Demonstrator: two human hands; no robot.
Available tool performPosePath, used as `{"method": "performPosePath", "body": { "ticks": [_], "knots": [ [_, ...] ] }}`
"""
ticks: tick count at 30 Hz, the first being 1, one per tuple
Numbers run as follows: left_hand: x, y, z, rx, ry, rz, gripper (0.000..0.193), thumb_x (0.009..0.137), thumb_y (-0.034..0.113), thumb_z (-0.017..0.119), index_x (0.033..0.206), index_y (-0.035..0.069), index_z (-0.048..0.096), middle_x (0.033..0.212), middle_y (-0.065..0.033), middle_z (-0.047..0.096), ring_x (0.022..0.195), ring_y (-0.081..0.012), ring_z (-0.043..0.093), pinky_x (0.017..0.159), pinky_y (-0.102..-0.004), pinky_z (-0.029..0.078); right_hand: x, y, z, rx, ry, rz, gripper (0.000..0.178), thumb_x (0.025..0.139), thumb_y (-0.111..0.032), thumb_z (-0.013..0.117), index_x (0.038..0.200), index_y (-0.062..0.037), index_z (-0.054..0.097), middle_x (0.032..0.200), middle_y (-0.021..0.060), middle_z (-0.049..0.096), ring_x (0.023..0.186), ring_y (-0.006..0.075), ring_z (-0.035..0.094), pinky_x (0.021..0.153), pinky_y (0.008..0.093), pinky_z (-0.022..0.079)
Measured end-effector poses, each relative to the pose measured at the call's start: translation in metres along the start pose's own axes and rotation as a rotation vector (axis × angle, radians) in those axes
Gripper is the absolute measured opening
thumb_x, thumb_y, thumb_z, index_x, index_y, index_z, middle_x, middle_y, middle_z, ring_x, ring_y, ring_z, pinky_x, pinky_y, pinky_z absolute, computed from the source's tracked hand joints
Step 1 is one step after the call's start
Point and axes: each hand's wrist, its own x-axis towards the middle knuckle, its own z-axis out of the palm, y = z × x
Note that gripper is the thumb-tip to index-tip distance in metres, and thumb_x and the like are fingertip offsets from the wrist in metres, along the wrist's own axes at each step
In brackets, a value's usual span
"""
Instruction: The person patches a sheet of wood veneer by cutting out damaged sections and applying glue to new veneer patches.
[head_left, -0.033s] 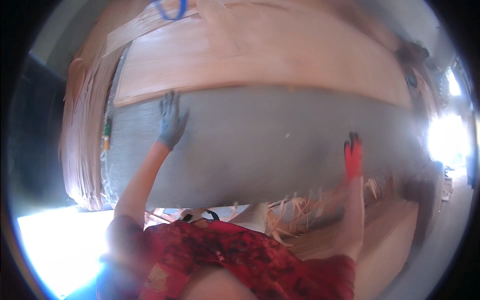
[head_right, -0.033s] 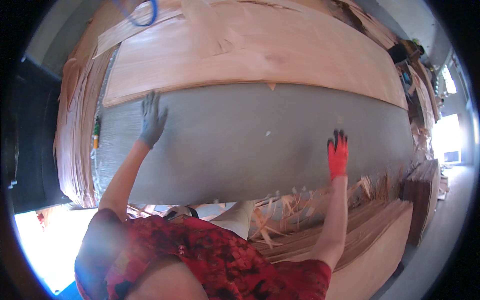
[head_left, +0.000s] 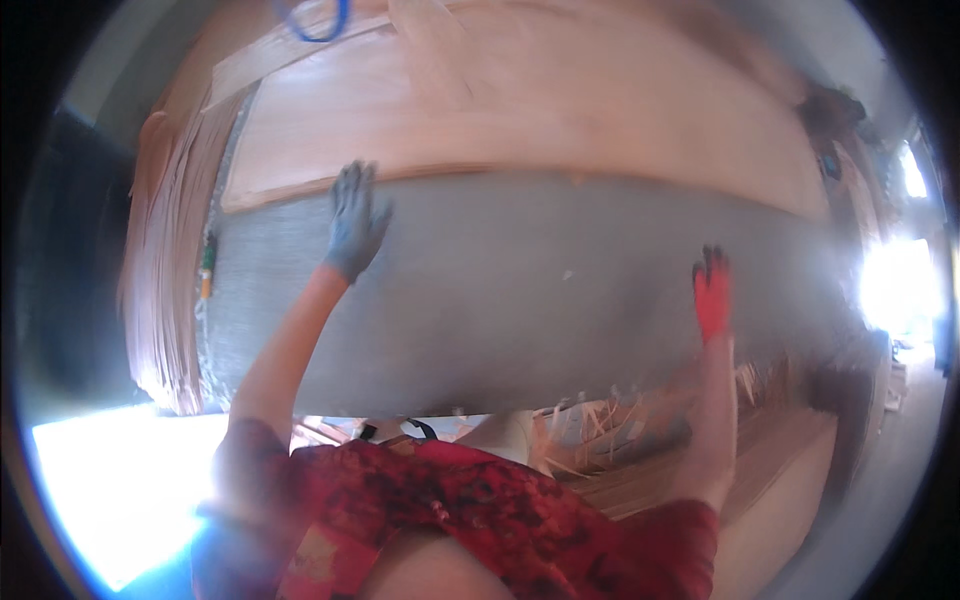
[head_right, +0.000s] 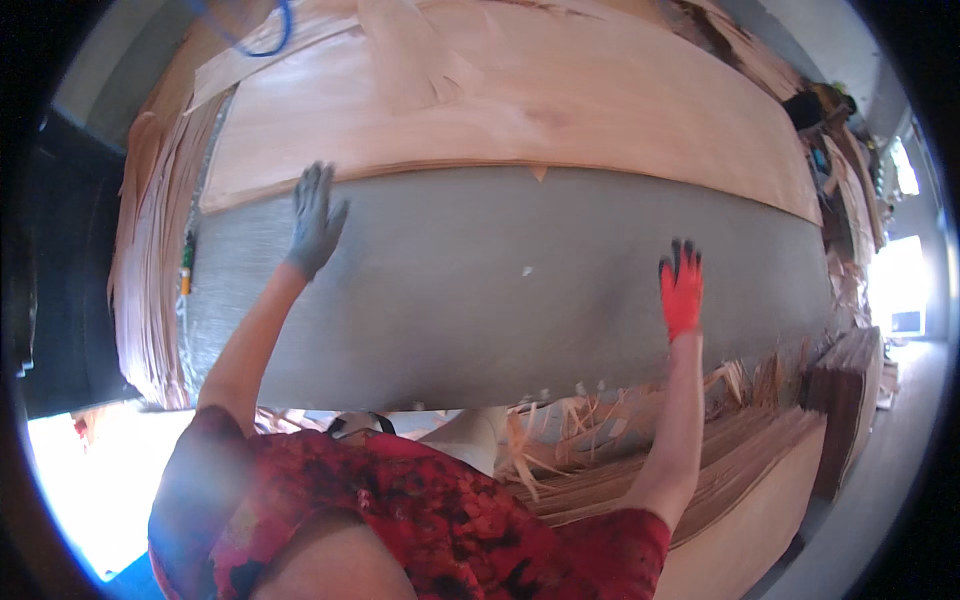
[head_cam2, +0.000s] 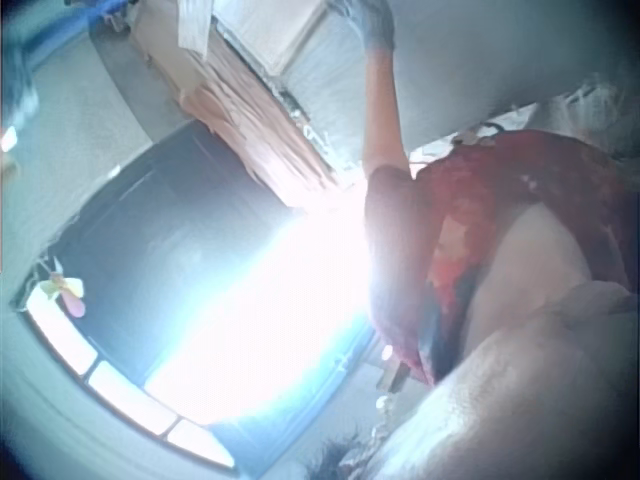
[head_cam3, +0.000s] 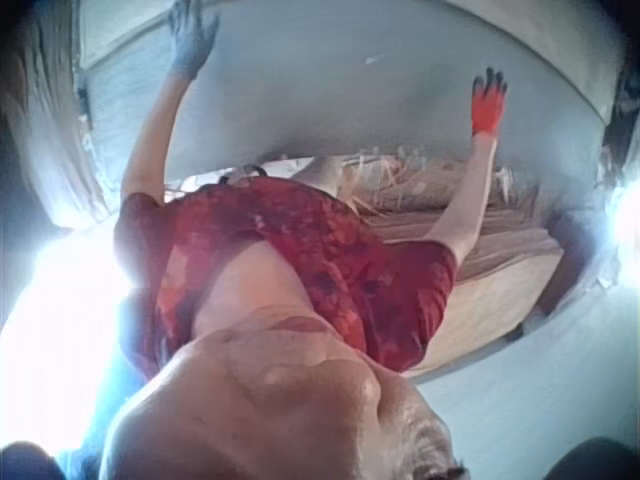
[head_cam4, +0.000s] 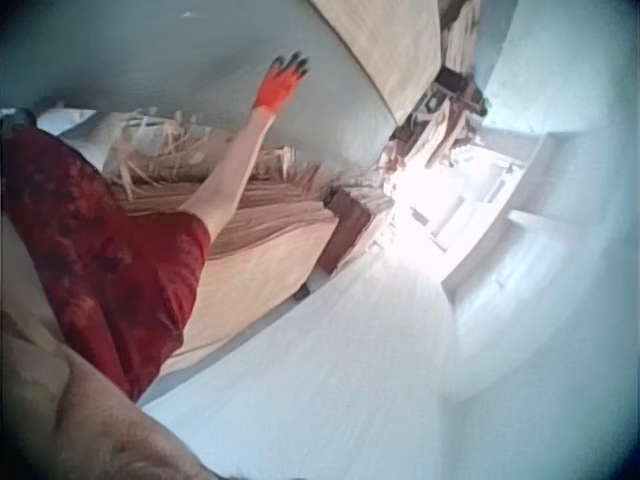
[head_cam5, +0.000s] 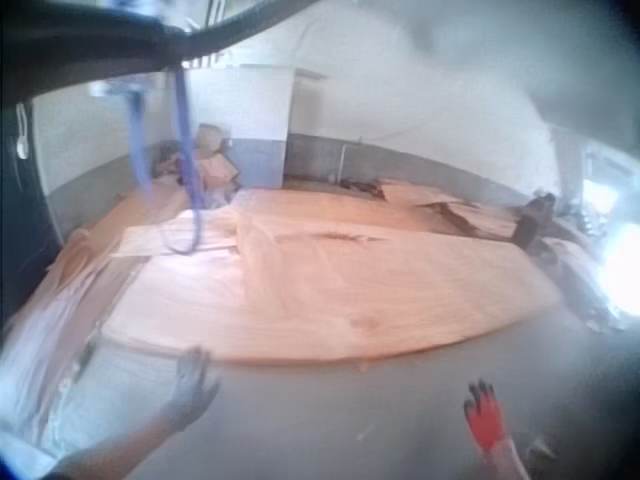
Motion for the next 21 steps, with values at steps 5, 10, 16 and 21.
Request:
{"method": "performPosePath", "body": {
  "ticks": [5, 10, 16, 21],
  "knots": [
    [0.154, 0.092, 0.125, 0.134, -0.015, 0.012, 0.068, 0.102, 0.043, 0.048, 0.158, 0.011, 0.026, 0.162, -0.0234, 0.024, 0.152, -0.0401, 0.017, 0.123, -0.0517, 0.011, 0.238, 0.117, 0.071, -0.269, 0.006, -0.167, 0.058, 0.101, -0.047, 0.049, 0.153, -0.0215, 0.041, 0.163, 0.0112, 0.029, 0.151, 0.0375, 0.022, 0.120, 0.0503, 0.021],
    [0.205, 0.108, 0.183, 0.266, -0.221, -0.162, 0.071, 0.103, 0.052, 0.040, 0.158, 0.009, 0.026, 0.163, -0.0225, 0.022, 0.152, -0.0397, 0.016, 0.123, -0.0518, 0.010, 0.362, 0.147, 0.134, -0.316, -0.062, -0.161, 0.062, 0.101, -0.052, 0.046, 0.155, -0.0226, 0.036, 0.164, 0.0093, 0.028, 0.152, 0.0344, 0.020, 0.122, 0.0512, 0.017],
    [0.190, 0.123, 0.201, 0.292, -0.380, -0.214, 0.074, 0.102, 0.053, 0.035, 0.158, 0.005, 0.025, 0.165, -0.0193, 0.019, 0.154, -0.0344, 0.012, 0.125, -0.0465, 0.008, 0.353, 0.180, 0.176, -0.402, -0.091, -0.188, 0.062, 0.103, -0.048, 0.041, 0.154, -0.0134, 0.036, 0.163, 0.0086, 0.030, 0.151, 0.0303, 0.025, 0.123, 0.0503, 0.014],
    [0.183, 0.135, 0.198, 0.291, -0.389, -0.210, 0.075, 0.102, 0.053, 0.036, 0.157, 0.003, 0.025, 0.165, -0.0194, 0.019, 0.154, -0.0334, 0.012, 0.125, -0.0456, 0.008, 0.344, 0.186, 0.173, -0.322, -0.010, -0.260, 0.059, 0.102, -0.042, 0.044, 0.153, -0.0113, 0.038, 0.161, 0.0090, 0.034, 0.148, 0.0312, 0.031, 0.123, 0.0485, 0.014]
  ]
}}
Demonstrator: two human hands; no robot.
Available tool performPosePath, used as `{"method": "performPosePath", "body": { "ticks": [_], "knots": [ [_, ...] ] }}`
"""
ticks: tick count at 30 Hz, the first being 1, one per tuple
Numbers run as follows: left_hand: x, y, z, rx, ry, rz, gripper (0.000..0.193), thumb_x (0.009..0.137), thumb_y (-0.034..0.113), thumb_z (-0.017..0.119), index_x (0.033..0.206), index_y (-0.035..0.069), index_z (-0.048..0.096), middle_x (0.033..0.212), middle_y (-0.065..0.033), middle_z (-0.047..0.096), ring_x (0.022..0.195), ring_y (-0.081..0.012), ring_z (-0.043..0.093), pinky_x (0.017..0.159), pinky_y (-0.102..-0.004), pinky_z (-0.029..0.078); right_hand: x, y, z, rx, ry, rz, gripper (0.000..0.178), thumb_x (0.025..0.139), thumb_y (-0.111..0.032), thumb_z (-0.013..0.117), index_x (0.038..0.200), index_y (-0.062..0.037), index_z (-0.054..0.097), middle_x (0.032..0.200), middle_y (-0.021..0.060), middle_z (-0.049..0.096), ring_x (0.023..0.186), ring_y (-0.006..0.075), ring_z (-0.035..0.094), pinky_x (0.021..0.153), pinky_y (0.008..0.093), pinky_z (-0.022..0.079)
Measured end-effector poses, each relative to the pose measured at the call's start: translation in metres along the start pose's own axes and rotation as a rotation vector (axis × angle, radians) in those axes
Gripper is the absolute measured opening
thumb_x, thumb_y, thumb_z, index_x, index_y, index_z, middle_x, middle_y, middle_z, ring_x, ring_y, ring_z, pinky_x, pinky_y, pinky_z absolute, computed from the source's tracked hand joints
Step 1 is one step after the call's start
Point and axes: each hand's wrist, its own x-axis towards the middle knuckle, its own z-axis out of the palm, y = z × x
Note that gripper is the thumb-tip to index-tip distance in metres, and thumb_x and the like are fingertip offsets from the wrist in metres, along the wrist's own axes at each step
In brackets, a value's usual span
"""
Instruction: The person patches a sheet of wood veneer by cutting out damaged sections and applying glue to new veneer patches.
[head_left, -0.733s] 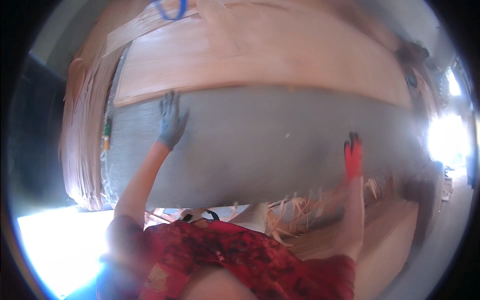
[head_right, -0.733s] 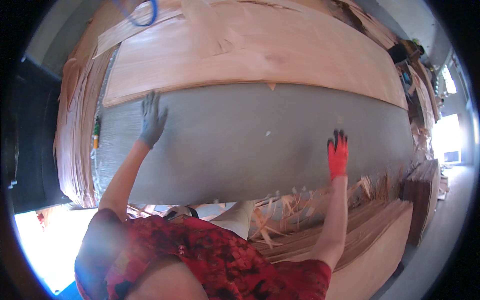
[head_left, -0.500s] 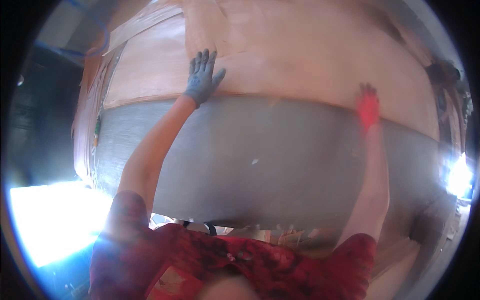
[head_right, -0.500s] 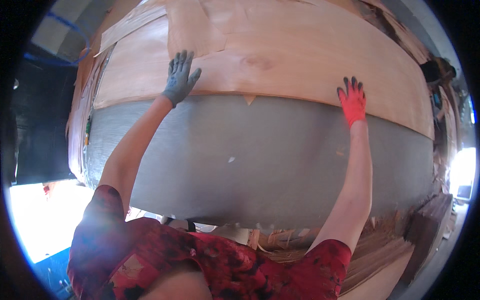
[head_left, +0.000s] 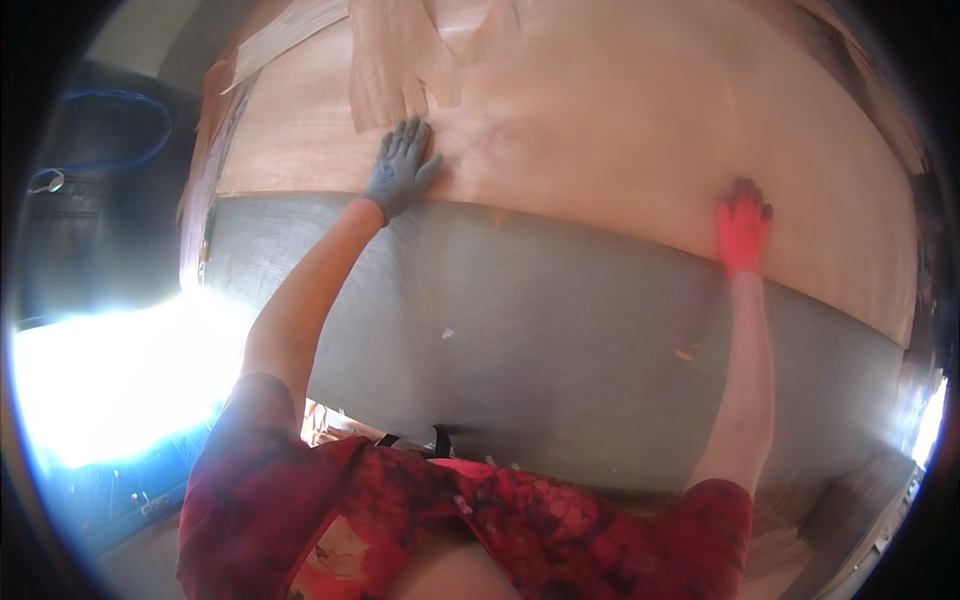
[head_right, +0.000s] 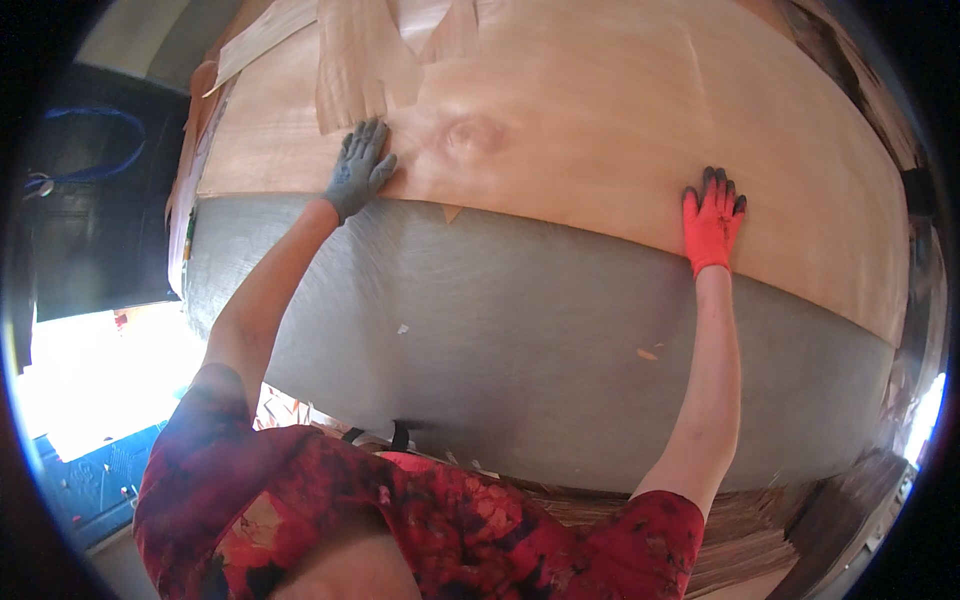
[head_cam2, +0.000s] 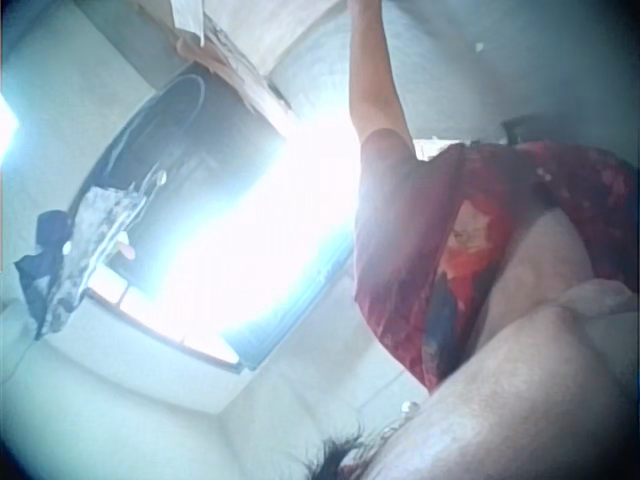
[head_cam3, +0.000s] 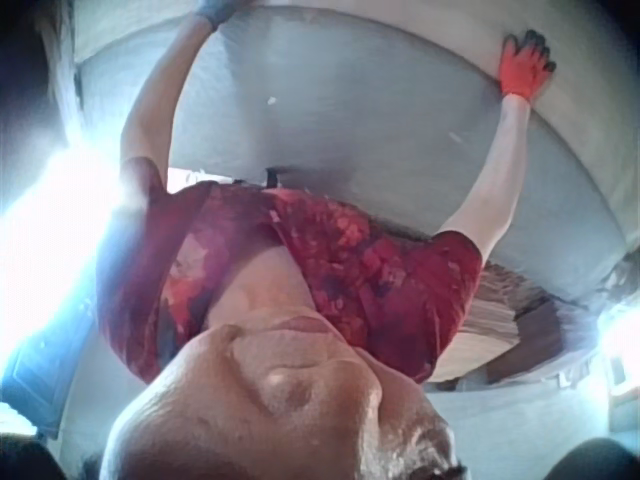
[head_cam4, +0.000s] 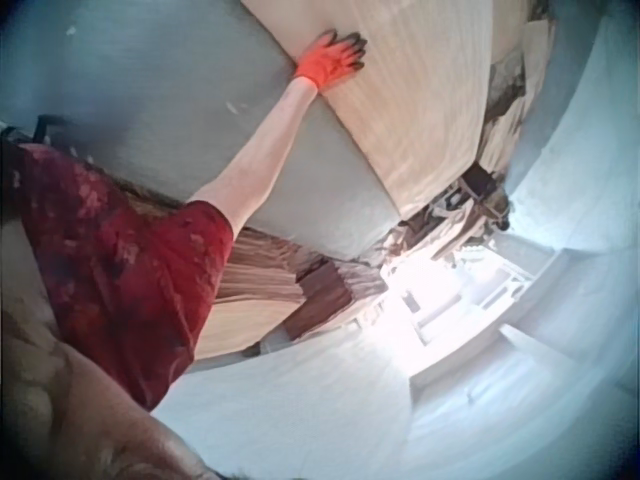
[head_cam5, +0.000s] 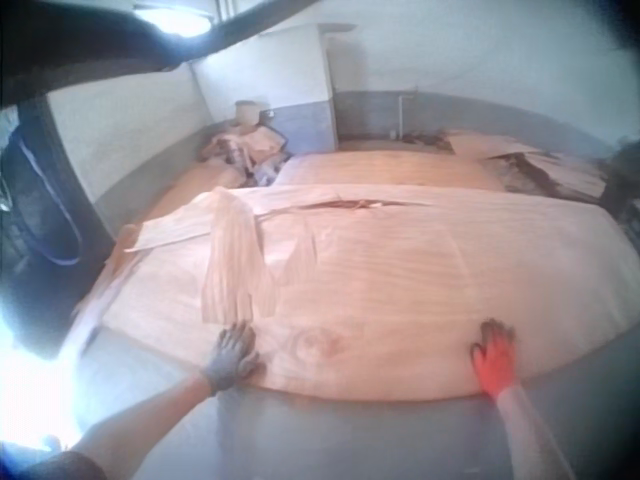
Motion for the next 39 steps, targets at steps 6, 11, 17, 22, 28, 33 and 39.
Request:
{"method": "performPosePath", "body": {
  "ticks": [6, 11, 17, 22, 28, 33, 39],
  "knots": [
    [-0.035, 0.015, -0.004, 0.018, 0.001, 0.017, 0.075, 0.102, 0.051, 0.040, 0.157, 0.001, 0.025, 0.164, -0.0216, 0.019, 0.154, -0.0356, 0.012, 0.125, -0.0466, 0.007, -0.038, 0.004, -0.011, -0.014, -0.012, -0.002, 0.060, 0.101, -0.036, 0.049, 0.145, 0.0033, 0.043, 0.158, 0.0148, 0.038, 0.145, 0.0338, 0.034, 0.123, 0.0494, 0.016],
    [-0.064, 0.028, -0.015, 0.012, -0.003, 0.004, 0.080, 0.099, 0.050, 0.046, 0.156, -0.001, 0.022, 0.164, -0.0241, 0.014, 0.154, -0.0404, 0.008, 0.125, -0.0503, 0.006, -0.052, 0.000, -0.049, 0.168, 0.043, -0.015, 0.058, 0.100, -0.032, 0.051, 0.143, 0.0064, 0.043, 0.157, 0.0171, 0.039, 0.146, 0.0347, 0.033, 0.124, 0.0500, 0.015],
    [-0.119, 0.042, -0.026, -0.057, -0.068, 0.023, 0.083, 0.098, 0.047, 0.051, 0.156, -0.003, 0.019, 0.165, -0.0254, 0.012, 0.154, -0.0407, 0.004, 0.125, -0.0507, 0.004, -0.096, 0.005, -0.061, 0.202, 0.035, 0.000, 0.062, 0.100, -0.027, 0.051, 0.153, -0.0016, 0.032, 0.160, 0.0168, 0.032, 0.147, 0.0358, 0.030, 0.125, 0.0502, 0.015],
    [-0.159, 0.055, -0.042, -0.088, -0.131, 0.076, 0.087, 0.097, 0.051, 0.054, 0.156, -0.004, 0.021, 0.164, -0.0272, 0.012, 0.154, -0.0417, 0.003, 0.124, -0.0522, 0.004, -0.133, 0.007, -0.070, 0.221, -0.028, 0.031, 0.063, 0.099, -0.025, 0.053, 0.153, -0.0014, 0.032, 0.160, 0.0177, 0.032, 0.147, 0.0375, 0.029, 0.125, 0.0505, 0.015],
    [-0.204, 0.059, -0.039, -0.116, -0.152, 0.074, 0.083, 0.094, 0.046, 0.061, 0.154, -0.002, 0.027, 0.163, -0.0265, 0.016, 0.153, -0.0438, 0.009, 0.123, -0.0554, 0.008, -0.166, -0.002, -0.081, 0.255, -0.089, 0.029, 0.064, 0.097, -0.022, 0.055, 0.153, 0.0000, 0.032, 0.160, 0.0189, 0.031, 0.147, 0.0391, 0.029, 0.124, 0.0506, 0.016],
    [-0.193, 0.072, -0.038, -0.131, -0.150, 0.039, 0.084, 0.092, 0.046, 0.062, 0.153, -0.002, 0.029, 0.162, -0.0262, 0.019, 0.152, -0.0444, 0.011, 0.123, -0.0558, 0.009, -0.149, 0.007, -0.079, 0.253, -0.139, 0.043, 0.066, 0.095, -0.021, 0.056, 0.152, 0.0015, 0.032, 0.160, 0.0198, 0.030, 0.147, 0.0400, 0.028, 0.123, 0.0518, 0.017],
    [-0.178, 0.080, -0.052, -0.129, -0.241, -0.010, 0.086, 0.089, 0.047, 0.065, 0.152, -0.001, 0.031, 0.162, -0.0257, 0.021, 0.152, -0.0445, 0.012, 0.123, -0.0571, 0.011, -0.140, 0.006, -0.081, 0.270, -0.265, 0.103, 0.067, 0.094, -0.027, 0.057, 0.150, 0.0032, 0.036, 0.160, 0.0207, 0.030, 0.147, 0.0413, 0.027, 0.123, 0.0526, 0.016]
  ]
}}
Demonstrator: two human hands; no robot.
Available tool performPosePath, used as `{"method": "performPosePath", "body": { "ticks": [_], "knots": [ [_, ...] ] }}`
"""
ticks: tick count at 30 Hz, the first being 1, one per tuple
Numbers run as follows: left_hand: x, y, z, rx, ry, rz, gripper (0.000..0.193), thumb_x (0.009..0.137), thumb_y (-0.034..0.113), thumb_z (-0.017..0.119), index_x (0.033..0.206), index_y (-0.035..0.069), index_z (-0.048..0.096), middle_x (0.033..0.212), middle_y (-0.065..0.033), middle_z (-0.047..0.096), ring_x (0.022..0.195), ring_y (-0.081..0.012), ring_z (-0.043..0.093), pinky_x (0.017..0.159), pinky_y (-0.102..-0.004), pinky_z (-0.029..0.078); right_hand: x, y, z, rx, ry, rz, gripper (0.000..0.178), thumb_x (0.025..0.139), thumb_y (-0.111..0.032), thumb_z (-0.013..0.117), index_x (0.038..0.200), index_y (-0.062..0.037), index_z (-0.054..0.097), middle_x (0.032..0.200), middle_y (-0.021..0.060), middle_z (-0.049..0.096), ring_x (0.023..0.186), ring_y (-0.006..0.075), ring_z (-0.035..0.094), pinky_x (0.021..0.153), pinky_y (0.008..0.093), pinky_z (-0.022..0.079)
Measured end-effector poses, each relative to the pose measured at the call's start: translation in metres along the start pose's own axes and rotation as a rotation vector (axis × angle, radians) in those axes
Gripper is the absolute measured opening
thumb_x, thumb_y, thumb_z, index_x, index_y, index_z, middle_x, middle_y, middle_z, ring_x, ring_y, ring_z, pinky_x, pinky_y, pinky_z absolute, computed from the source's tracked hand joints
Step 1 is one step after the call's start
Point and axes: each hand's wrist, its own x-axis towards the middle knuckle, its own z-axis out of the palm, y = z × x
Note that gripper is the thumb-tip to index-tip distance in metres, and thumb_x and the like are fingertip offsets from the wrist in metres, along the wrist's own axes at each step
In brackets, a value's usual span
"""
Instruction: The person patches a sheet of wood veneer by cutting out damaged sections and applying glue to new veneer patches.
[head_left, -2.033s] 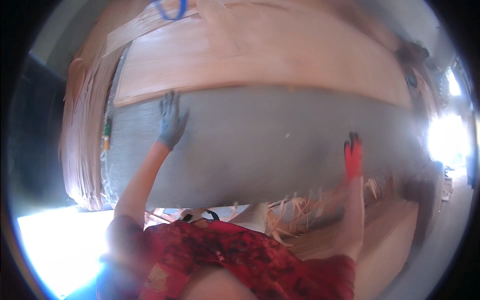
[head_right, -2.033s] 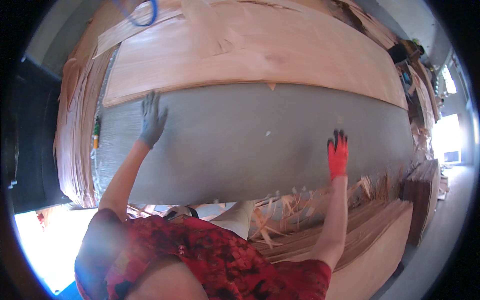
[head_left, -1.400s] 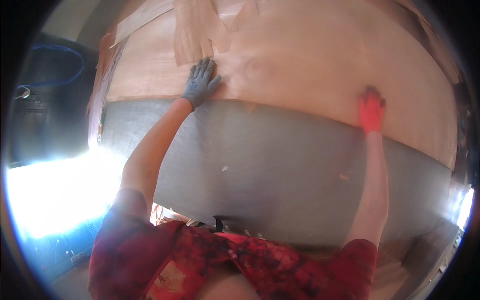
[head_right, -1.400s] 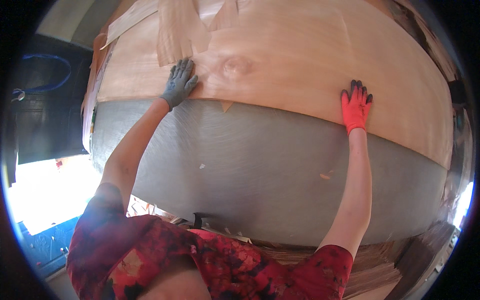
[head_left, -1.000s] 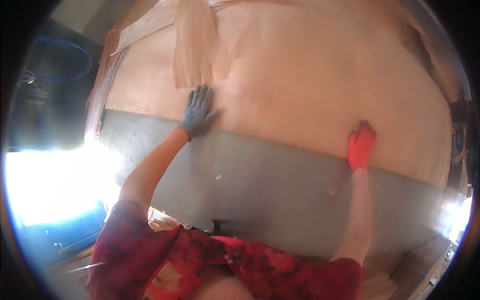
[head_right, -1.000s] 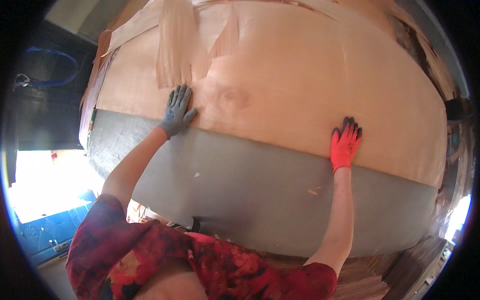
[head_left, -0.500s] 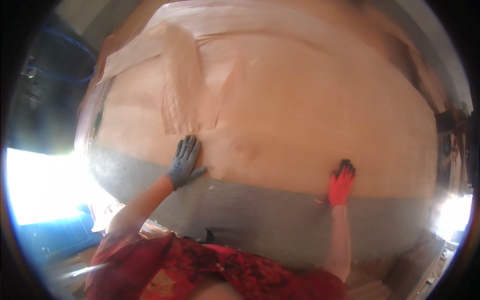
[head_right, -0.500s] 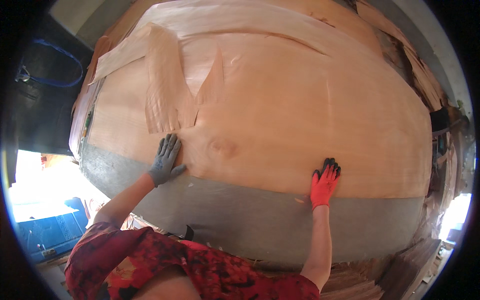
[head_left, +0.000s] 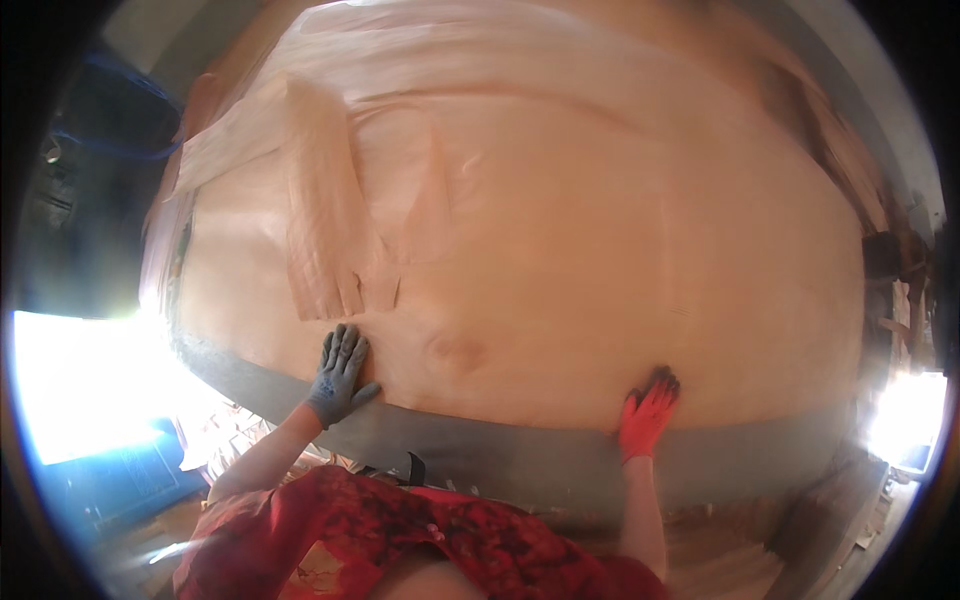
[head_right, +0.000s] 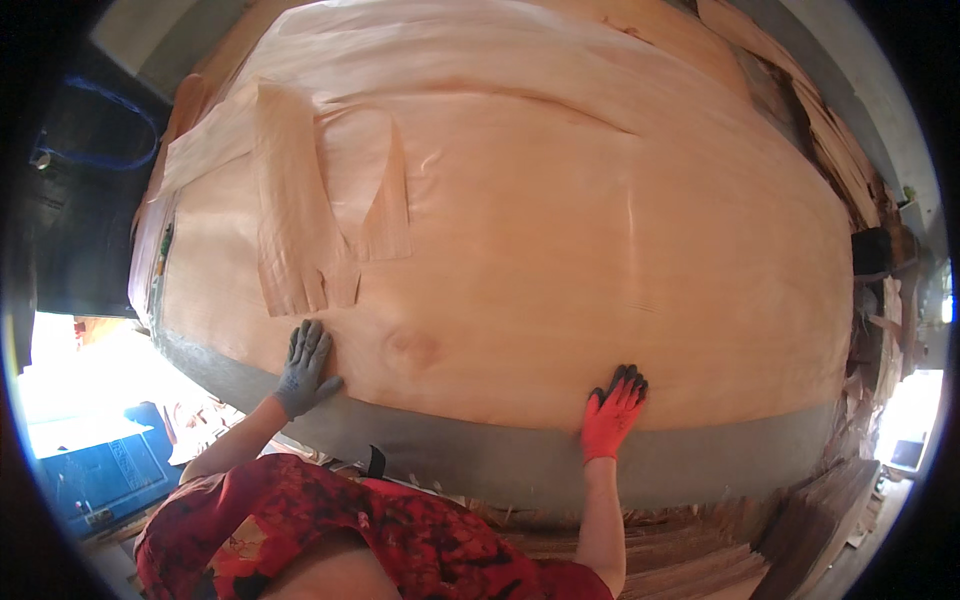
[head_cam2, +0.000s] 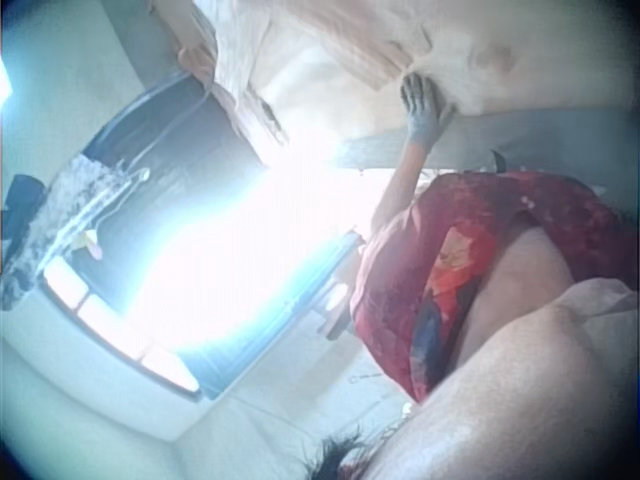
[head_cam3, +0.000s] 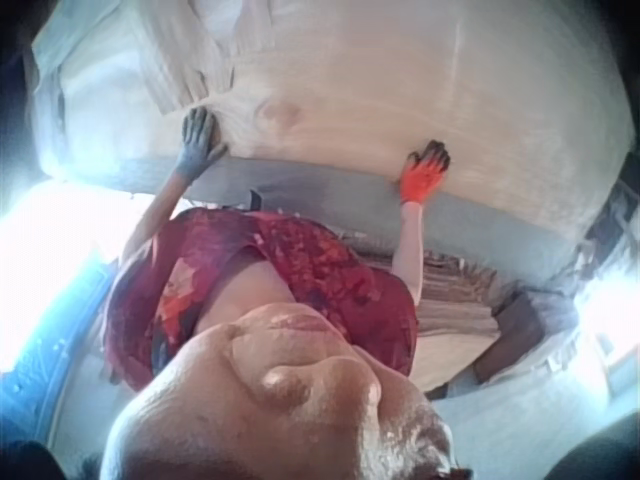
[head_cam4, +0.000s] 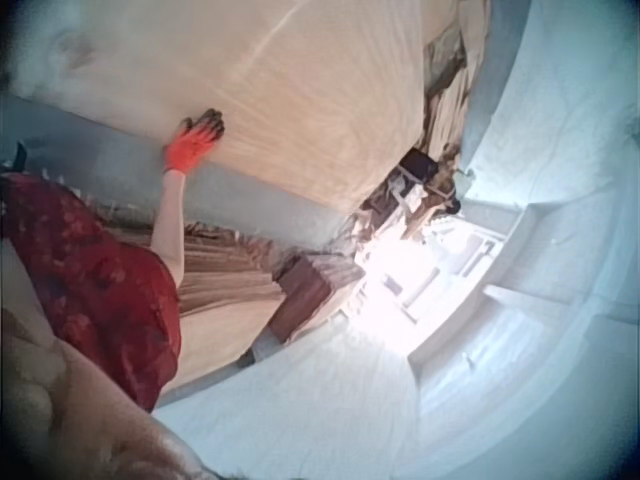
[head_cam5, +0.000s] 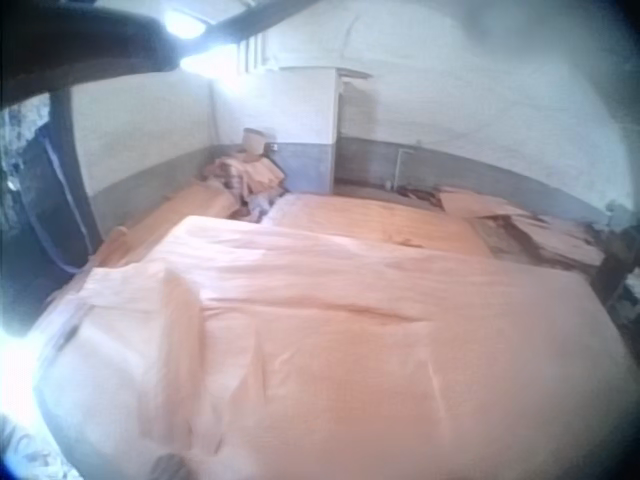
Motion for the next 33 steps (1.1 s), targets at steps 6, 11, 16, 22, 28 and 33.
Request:
{"method": "performPosePath", "body": {
  "ticks": [6, 11, 16, 22, 28, 33],
  "knots": [
    [0.007, -0.005, -0.013, -0.024, 0.003, 0.014, 0.071, 0.085, 0.033, 0.070, 0.144, 0.003, 0.043, 0.151, -0.0234, 0.037, 0.145, -0.0444, 0.028, 0.119, -0.0609, 0.019, -0.017, -0.005, -0.017, -0.017, -0.171, 0.110, 0.057, 0.095, -0.029, 0.058, 0.143, -0.0002, 0.049, 0.154, 0.0195, 0.042, 0.140, 0.0401, 0.038, 0.119, 0.0517, 0.024],
    [0.041, -0.051, -0.026, 0.021, 0.322, -0.069, 0.042, 0.087, 0.012, 0.063, 0.127, 0.002, 0.054, 0.128, -0.0194, 0.052, 0.127, -0.0413, 0.045, 0.116, -0.0586, 0.026, 0.098, 0.092, -0.038, 0.249, 0.154, 0.012, 0.045, 0.097, -0.018, 0.055, 0.139, -0.0045, 0.055, 0.145, 0.0180, 0.052, 0.132, 0.0380, 0.047, 0.111, 0.0504, 0.034],
    [0.158, -0.077, -0.021, 0.171, 0.412, -0.240, 0.064, 0.101, 0.030, 0.048, 0.157, 0.004, 0.027, 0.162, -0.0195, 0.026, 0.151, -0.0384, 0.019, 0.123, -0.0497, 0.014, 0.243, 0.192, -0.034, -0.215, 0.264, 0.122, 0.054, 0.098, -0.032, 0.053, 0.147, -0.0085, 0.047, 0.154, 0.0208, 0.041, 0.141, 0.0424, 0.036, 0.118, 0.0500, 0.028],
    [0.153, -0.044, -0.038, 0.335, 0.153, -0.396, 0.071, 0.100, 0.038, 0.046, 0.159, 0.008, 0.021, 0.166, -0.0177, 0.017, 0.154, -0.0371, 0.011, 0.124, -0.0518, 0.007, 0.237, 0.220, -0.039, -0.239, 0.231, 0.104, 0.058, 0.098, -0.034, 0.051, 0.150, -0.0101, 0.042, 0.156, 0.0198, 0.039, 0.143, 0.0422, 0.033, 0.121, 0.0497, 0.021],
    [0.140, -0.031, -0.097, 0.279, 0.202, -0.311, 0.074, 0.096, 0.034, 0.051, 0.159, 0.007, 0.022, 0.166, -0.0163, 0.018, 0.153, -0.0382, 0.011, 0.124, -0.0506, 0.007, 0.164, 0.209, -0.105, -0.113, 0.168, 0.235, 0.061, 0.099, -0.030, 0.052, 0.155, -0.0110, 0.036, 0.158, 0.0208, 0.034, 0.146, 0.0406, 0.029, 0.122, 0.0492, 0.018],
    [0.135, -0.014, -0.127, 0.215, 0.249, -0.275, 0.076, 0.093, 0.027, 0.058, 0.159, 0.007, 0.024, 0.165, -0.0178, 0.021, 0.152, -0.0395, 0.015, 0.123, -0.0528, 0.010, 0.134, 0.212, -0.128, -0.143, 0.143, 0.276, 0.057, 0.101, -0.028, 0.047, 0.153, -0.0059, 0.037, 0.157, 0.0216, 0.035, 0.145, 0.0422, 0.030, 0.122, 0.0490, 0.020]
  ]
}}
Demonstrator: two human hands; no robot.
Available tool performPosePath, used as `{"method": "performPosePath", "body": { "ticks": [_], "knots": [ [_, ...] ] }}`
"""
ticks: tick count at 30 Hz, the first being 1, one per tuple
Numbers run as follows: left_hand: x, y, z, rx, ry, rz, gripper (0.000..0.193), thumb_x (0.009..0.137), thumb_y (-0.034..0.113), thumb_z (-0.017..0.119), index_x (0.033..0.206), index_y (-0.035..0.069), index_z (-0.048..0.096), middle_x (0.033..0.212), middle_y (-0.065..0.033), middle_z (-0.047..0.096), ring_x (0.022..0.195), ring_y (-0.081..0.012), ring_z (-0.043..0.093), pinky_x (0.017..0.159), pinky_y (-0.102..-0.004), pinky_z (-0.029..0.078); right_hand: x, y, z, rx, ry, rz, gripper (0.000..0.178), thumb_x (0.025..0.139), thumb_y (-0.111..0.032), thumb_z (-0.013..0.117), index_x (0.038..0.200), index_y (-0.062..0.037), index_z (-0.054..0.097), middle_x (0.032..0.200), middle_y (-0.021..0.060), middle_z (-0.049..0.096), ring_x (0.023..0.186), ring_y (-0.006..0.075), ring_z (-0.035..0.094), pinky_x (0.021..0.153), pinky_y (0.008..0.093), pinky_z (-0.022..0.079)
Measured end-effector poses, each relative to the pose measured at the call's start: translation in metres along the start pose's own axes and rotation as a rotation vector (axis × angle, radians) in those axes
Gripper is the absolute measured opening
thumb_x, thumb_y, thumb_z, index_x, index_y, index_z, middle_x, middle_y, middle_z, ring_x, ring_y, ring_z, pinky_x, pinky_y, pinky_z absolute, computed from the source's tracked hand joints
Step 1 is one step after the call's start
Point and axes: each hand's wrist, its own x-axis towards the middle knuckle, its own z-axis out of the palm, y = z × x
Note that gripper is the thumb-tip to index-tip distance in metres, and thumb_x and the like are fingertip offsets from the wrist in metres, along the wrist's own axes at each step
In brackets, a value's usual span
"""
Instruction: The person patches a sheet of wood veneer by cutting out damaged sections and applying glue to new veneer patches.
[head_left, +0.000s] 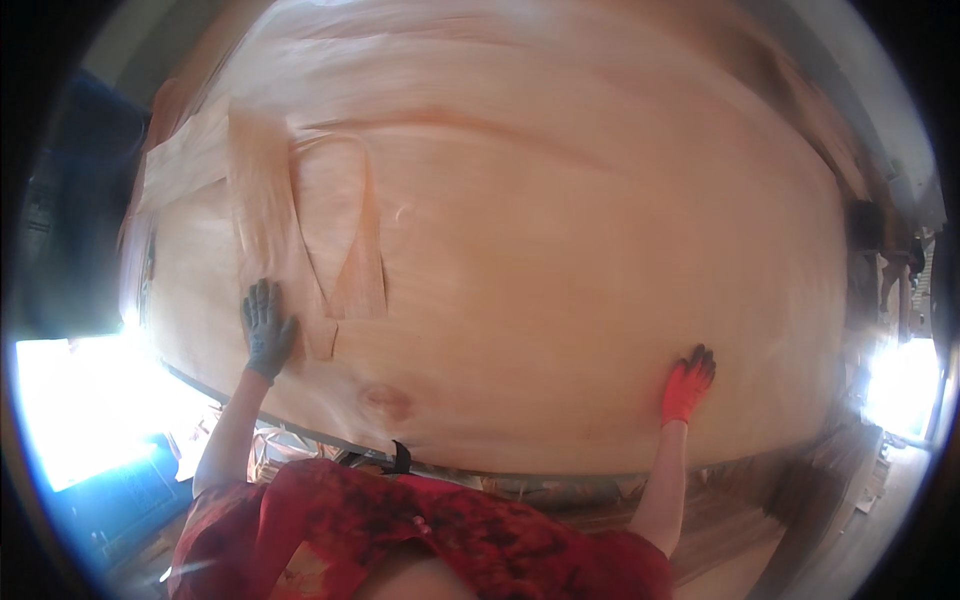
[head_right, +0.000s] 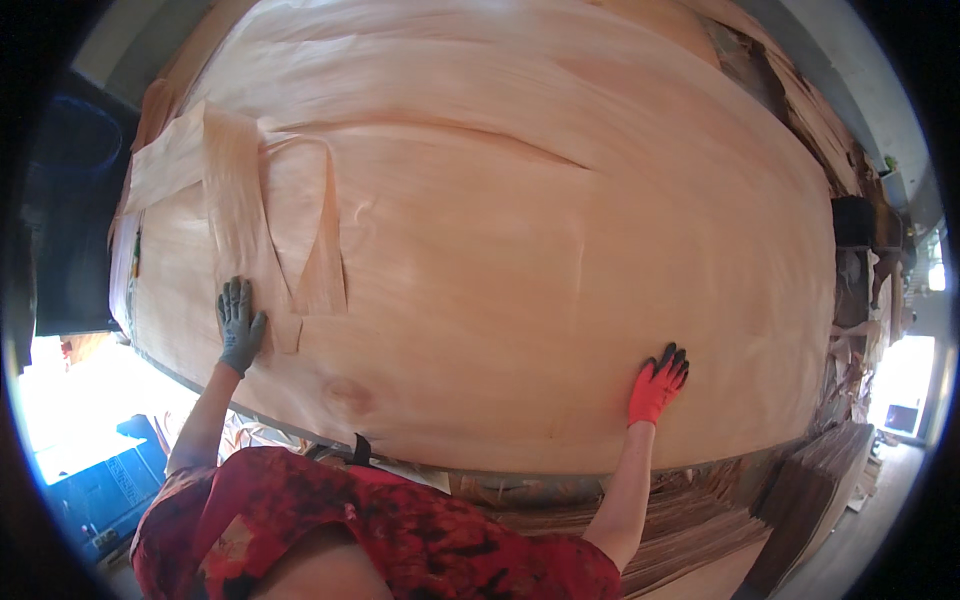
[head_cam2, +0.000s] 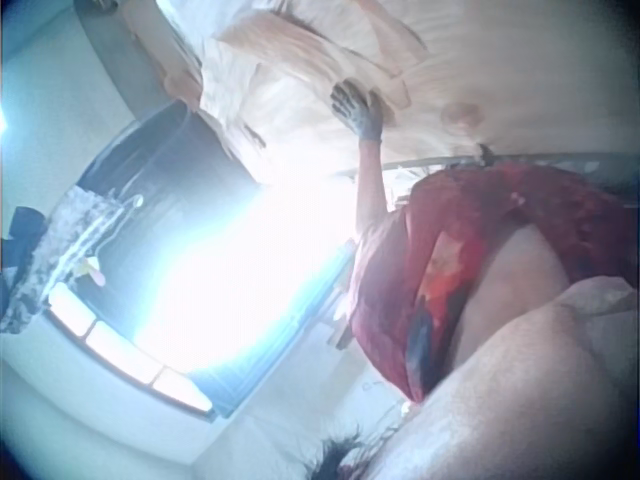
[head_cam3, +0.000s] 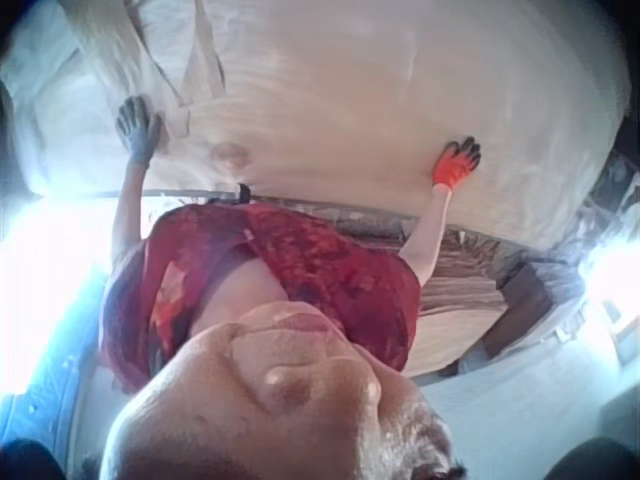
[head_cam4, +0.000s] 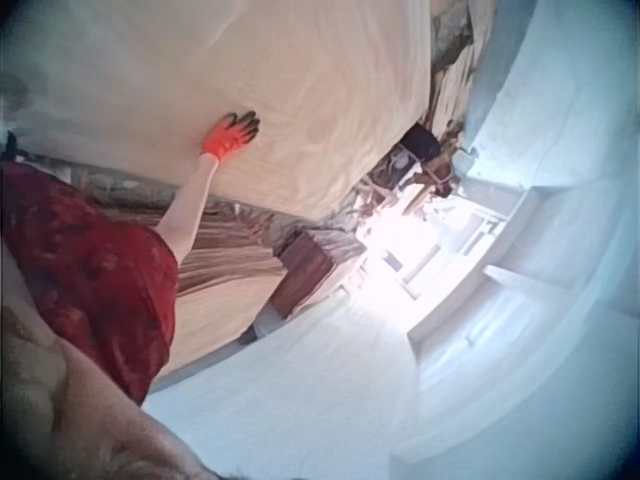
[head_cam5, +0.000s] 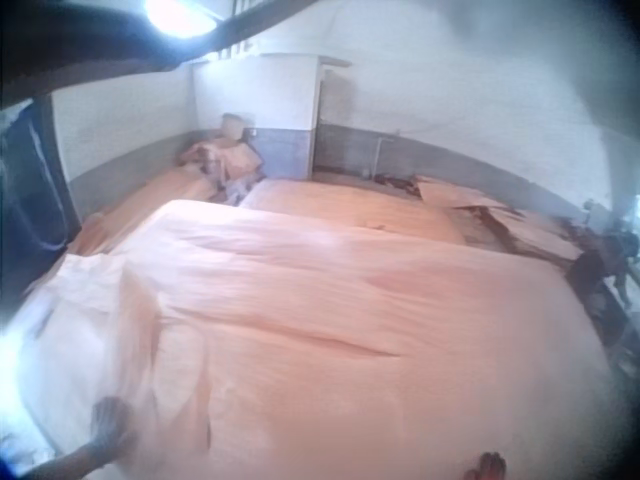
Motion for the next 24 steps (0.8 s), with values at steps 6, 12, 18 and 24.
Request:
{"method": "performPosePath", "body": {
  "ticks": [6, 12, 18, 24],
  "knots": [
    [-0.003, 0.000, -0.007, -0.012, -0.023, 0.013, 0.078, 0.092, 0.031, 0.059, 0.158, 0.007, 0.025, 0.164, -0.0186, 0.020, 0.152, -0.0403, 0.013, 0.124, -0.0540, 0.008, -0.036, 0.012, -0.007, 0.086, -0.073, 0.094, 0.063, 0.099, -0.027, 0.052, 0.156, -0.0087, 0.032, 0.160, 0.0209, 0.032, 0.147, 0.0416, 0.028, 0.122, 0.0496, 0.019],
    [-0.002, 0.006, 0.012, -0.134, -0.052, -0.007, 0.071, 0.094, 0.031, 0.059, 0.155, 0.006, 0.032, 0.163, -0.0213, 0.024, 0.151, -0.0422, 0.015, 0.123, -0.0539, 0.010, -0.059, 0.042, 0.008, 0.030, -0.279, 0.101, 0.063, 0.097, -0.034, 0.056, 0.151, -0.0046, 0.040, 0.156, 0.0214, 0.038, 0.144, 0.0377, 0.036, 0.119, 0.0458, 0.030],
    [-0.049, 0.008, 0.054, -0.176, 0.063, -0.123, 0.069, 0.096, 0.033, 0.057, 0.154, 0.005, 0.034, 0.162, -0.0208, 0.025, 0.151, -0.0431, 0.017, 0.123, -0.0544, 0.010, 0.032, -0.090, -0.050, 0.472, -0.147, -0.088, 0.047, 0.097, -0.022, 0.059, 0.138, 0.0004, 0.055, 0.144, 0.0195, 0.053, 0.135, 0.0334, 0.049, 0.110, 0.0413, 0.040],
    [-0.040, 0.053, 0.039, -0.191, 0.190, -0.128, 0.068, 0.095, 0.030, 0.056, 0.154, 0.005, 0.034, 0.162, -0.0200, 0.026, 0.150, -0.0428, 0.019, 0.123, -0.0562, 0.010, 0.051, -0.154, -0.002, 0.058, 0.013, -0.298, 0.057, 0.098, -0.028, 0.055, 0.151, -0.0123, 0.042, 0.158, 0.0195, 0.035, 0.145, 0.0419, 0.031, 0.120, 0.0513, 0.023]
  ]
}}
